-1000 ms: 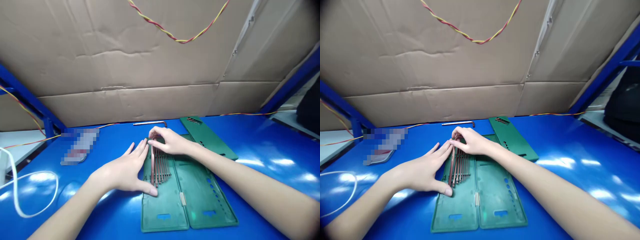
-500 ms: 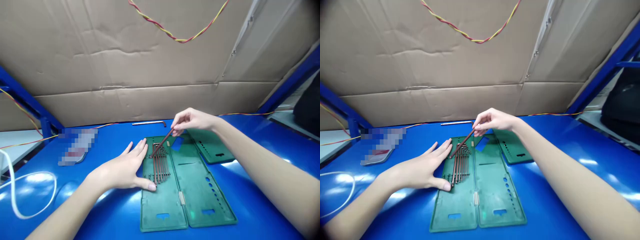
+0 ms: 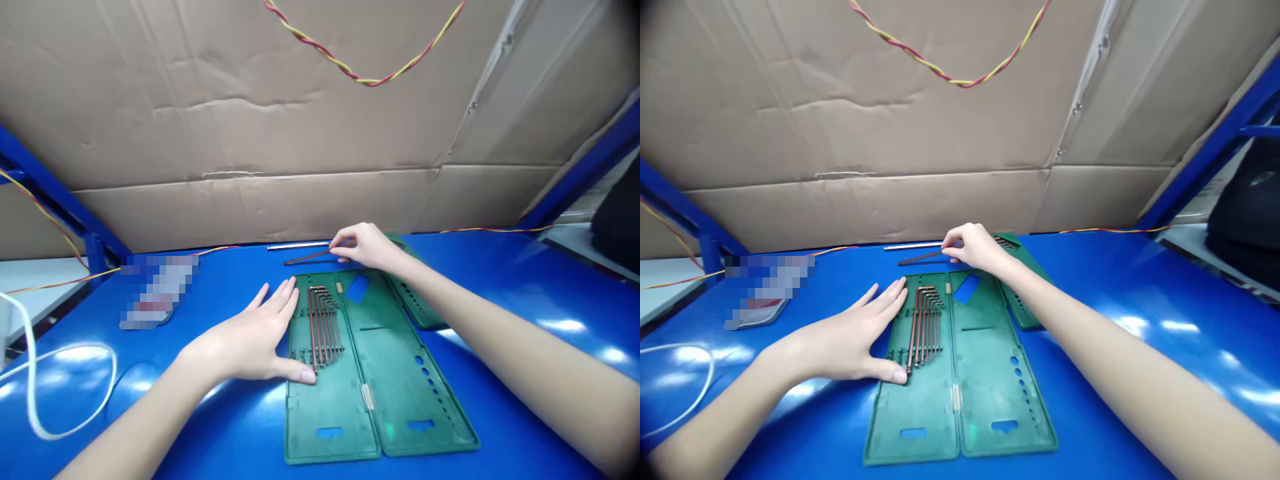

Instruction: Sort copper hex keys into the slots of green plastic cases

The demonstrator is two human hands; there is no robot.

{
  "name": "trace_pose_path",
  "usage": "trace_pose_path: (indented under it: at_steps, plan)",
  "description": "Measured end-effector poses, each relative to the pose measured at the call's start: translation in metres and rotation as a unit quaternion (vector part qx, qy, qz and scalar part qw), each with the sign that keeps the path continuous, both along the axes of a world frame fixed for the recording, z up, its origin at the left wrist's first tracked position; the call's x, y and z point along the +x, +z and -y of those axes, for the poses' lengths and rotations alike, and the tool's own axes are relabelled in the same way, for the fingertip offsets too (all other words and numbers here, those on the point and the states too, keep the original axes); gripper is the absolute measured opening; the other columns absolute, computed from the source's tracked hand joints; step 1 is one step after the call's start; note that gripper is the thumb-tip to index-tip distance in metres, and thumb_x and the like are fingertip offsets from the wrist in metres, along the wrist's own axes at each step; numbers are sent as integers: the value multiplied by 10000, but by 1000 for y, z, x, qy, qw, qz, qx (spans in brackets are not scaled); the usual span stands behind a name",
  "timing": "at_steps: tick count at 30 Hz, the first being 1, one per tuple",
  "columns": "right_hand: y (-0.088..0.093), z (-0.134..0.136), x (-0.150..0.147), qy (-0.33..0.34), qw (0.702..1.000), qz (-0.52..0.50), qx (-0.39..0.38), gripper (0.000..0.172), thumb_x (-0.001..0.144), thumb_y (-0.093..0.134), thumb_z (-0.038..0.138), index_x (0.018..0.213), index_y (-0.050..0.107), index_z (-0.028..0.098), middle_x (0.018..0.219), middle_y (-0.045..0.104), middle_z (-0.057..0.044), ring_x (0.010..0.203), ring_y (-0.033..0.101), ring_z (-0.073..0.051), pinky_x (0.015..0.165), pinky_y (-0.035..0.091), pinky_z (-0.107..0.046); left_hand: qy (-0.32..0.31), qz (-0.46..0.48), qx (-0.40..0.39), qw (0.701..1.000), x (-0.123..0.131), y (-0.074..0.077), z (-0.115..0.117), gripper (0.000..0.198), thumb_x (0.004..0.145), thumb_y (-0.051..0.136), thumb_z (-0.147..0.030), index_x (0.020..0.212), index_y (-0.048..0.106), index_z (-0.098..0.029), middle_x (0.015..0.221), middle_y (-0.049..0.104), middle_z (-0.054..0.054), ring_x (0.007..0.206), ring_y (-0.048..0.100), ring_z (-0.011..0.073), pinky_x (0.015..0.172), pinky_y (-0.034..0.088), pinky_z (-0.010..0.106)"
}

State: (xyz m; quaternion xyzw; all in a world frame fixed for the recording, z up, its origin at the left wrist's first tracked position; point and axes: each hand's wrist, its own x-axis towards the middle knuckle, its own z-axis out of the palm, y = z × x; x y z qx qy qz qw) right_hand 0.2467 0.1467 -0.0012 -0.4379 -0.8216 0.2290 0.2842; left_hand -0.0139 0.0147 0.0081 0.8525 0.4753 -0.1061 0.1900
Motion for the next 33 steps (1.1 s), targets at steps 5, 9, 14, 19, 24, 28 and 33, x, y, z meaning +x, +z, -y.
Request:
trace_pose_path:
  at_steps: [5, 9, 14, 19, 24, 28, 33]
  plan:
    - [-1, -8, -27, 30, 991, 111, 73, 81, 879, 703, 212, 878, 774, 173, 745, 770, -30, 628, 709, -164, 704, 532, -264, 5, -2, -1, 1000, 0, -1, -1, 1373, 699, 517, -982, 1634, -34, -142, 1637, -167, 138, 1487, -143, 465, 1221, 137, 612]
    - [-7, -17, -42, 14, 960, 228, 161, 126, 933, 659, 243, 928, 776, 198, 818, 769, -76, 823, 707, -235, 750, 510, -307, -9, -9, 1, 1000, 0, 0, -1, 1365, 724, 482, -983, 1628, -43, -105, 1635, -165, 143, 1502, -136, 429, 1239, 99, 564]
    - [-17, -22, -41, 0, 942, 252, 223, 195, 947, 648, 277, 1093, 737, 181, 1083, 743, -131, 1047, 651, -278, 891, 507, -361, -21, 4, 10, 1000, -1, -1, -1, 1345, 740, 479, -972, 1633, -16, -97, 1634, -141, 165, 1506, -122, 420, 1234, 110, 574]
    - [-24, -26, -37, -16, 967, 199, 157, 305, 932, 679, 304, 1227, 691, 226, 1164, 752, -103, 1064, 698, -267, 942, 523, -371, -17, 5, 5, 1000, -1, -2, -1, 1346, 738, 499, -965, 1637, -10, -103, 1636, -139, 163, 1505, -126, 416, 1237, 99, 573]
    - [-28, -31, -36, -40, 975, 172, 137, 253, 919, 693, 283, 1165, 723, 233, 1119, 778, -89, 1053, 720, -258, 965, 520, -349, -11, -12, -2, 1000, 0, 0, 0, 1375, 725, 495, -975, 1631, -25, -80, 1629, -174, 157, 1499, -148, 415, 1240, 88, 560]
    - [-29, -32, -37, -47, 976, 166, 130, 210, 929, 671, 248, 1127, 739, 231, 1105, 783, -86, 1047, 727, -255, 964, 521, -342, -10, -14, 2, 1000, 1, -2, -1, 1406, 704, 517, -978, 1630, -4, -56, 1623, -186, 173, 1491, -166, 427, 1235, 109, 575]
    - [-29, -31, -37, -58, 977, 161, 129, 225, 941, 646, 240, 1145, 741, 223, 1120, 779, -89, 1061, 722, -260, 968, 523, -354, -17, -15, 17, 1000, 1, -5, -1, 1402, 709, 530, -966, 1631, 1, -52, 1615, -195, 182, 1492, -162, 421, 1243, 85, 550]
